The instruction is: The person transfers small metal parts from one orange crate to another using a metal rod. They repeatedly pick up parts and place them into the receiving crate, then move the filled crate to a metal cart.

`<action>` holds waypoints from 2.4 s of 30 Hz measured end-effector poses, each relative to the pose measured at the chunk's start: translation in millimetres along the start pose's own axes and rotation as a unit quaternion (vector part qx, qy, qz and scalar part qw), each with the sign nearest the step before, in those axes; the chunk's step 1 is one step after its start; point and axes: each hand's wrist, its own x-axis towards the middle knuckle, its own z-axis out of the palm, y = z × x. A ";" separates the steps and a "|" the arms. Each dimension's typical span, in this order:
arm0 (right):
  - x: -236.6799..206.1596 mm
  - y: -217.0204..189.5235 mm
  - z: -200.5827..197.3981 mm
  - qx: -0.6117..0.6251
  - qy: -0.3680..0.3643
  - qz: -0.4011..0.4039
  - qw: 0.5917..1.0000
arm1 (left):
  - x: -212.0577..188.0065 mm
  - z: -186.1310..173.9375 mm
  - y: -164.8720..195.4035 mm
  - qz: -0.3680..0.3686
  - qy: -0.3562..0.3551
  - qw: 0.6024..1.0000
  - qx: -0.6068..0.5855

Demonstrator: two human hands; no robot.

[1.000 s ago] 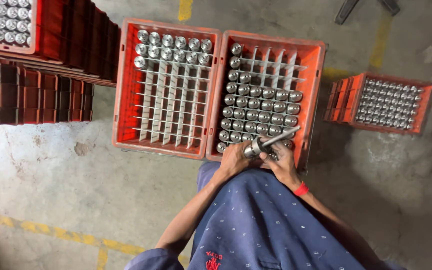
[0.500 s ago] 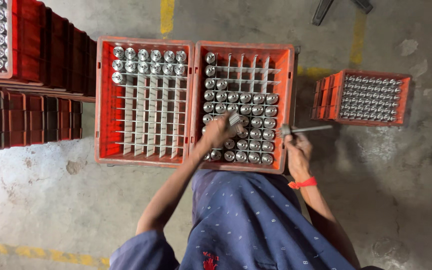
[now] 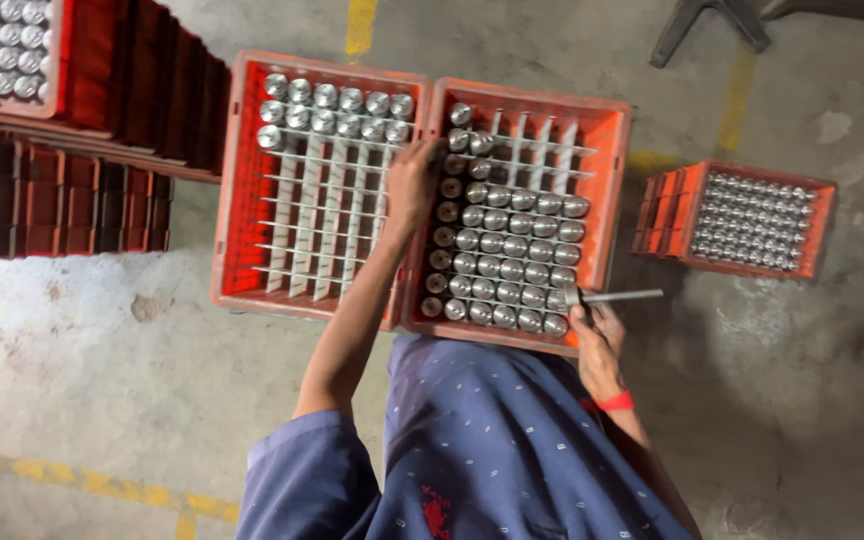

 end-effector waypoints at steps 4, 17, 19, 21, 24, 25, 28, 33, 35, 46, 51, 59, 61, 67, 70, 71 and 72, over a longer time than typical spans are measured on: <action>-18.6 2.1 3.1 -0.030 -0.004 -0.004 1.000 | 2.1 -86.8 -73.2 -0.126 0.049 0.972 0.191; -30.2 27.3 31.6 -0.017 0.021 0.008 1.000 | -3.8 -178.5 -152.8 -0.086 0.136 0.969 0.185; -30.8 26.9 32.9 -0.022 0.020 0.012 1.000 | -22.1 -198.9 -137.9 -0.032 0.196 0.978 0.067; -29.0 24.9 39.6 -0.037 0.010 0.023 0.999 | -47.0 -191.5 -114.2 -0.106 0.199 0.950 -0.214; -19.9 20.2 63.2 -0.048 -0.048 0.026 0.997 | -67.4 -133.5 -77.2 -0.259 0.145 0.823 -0.485; -17.6 18.1 73.2 -0.078 -0.060 0.025 0.995 | -81.2 -105.7 -57.7 -0.339 0.087 0.787 -0.508; -11.1 5.5 100.6 -0.132 -0.097 0.023 0.986 | -122.3 -53.3 -5.8 -0.397 -0.051 0.843 -0.360; -9.2 -23.3 115.8 -0.148 -0.151 0.017 0.977 | -177.7 -32.5 78.5 -0.255 -0.193 0.926 -0.200; -10.8 -31.2 109.0 -0.170 -0.203 -0.033 0.964 | -185.1 -31.7 97.6 -0.266 -0.232 0.913 -0.203; -1.6 -21.3 50.0 -0.101 -0.272 -0.028 0.957 | -173.6 -2.2 94.5 -0.153 -0.410 0.862 -0.256; 23.5 -10.4 19.4 -0.017 -0.074 -0.087 0.993 | -118.1 15.1 60.5 -0.081 -0.319 0.942 -0.066; 16.8 -3.2 -0.8 0.038 -0.017 -0.083 0.996 | 22.3 61.3 11.8 0.118 -0.016 0.972 0.201; 6.8 0.2 5.6 0.009 -0.006 -0.066 0.998 | 30.6 62.6 12.7 0.092 -0.044 0.986 0.130; -11.7 9.8 11.9 -0.035 -0.019 -0.054 0.998 | 2.9 39.4 12.9 0.065 0.021 0.997 0.038; -15.6 16.0 11.9 -0.027 -0.012 -0.053 0.998 | -1.0 9.4 -3.1 -0.041 0.092 0.993 0.060; -17.5 18.1 12.6 -0.026 -0.010 -0.057 0.998 | -0.5 -1.1 -11.1 -0.090 0.110 0.988 0.056; -19.7 20.2 13.7 -0.027 -0.008 -0.061 0.998 | 2.6 -12.0 -22.5 -0.142 0.053 0.985 0.080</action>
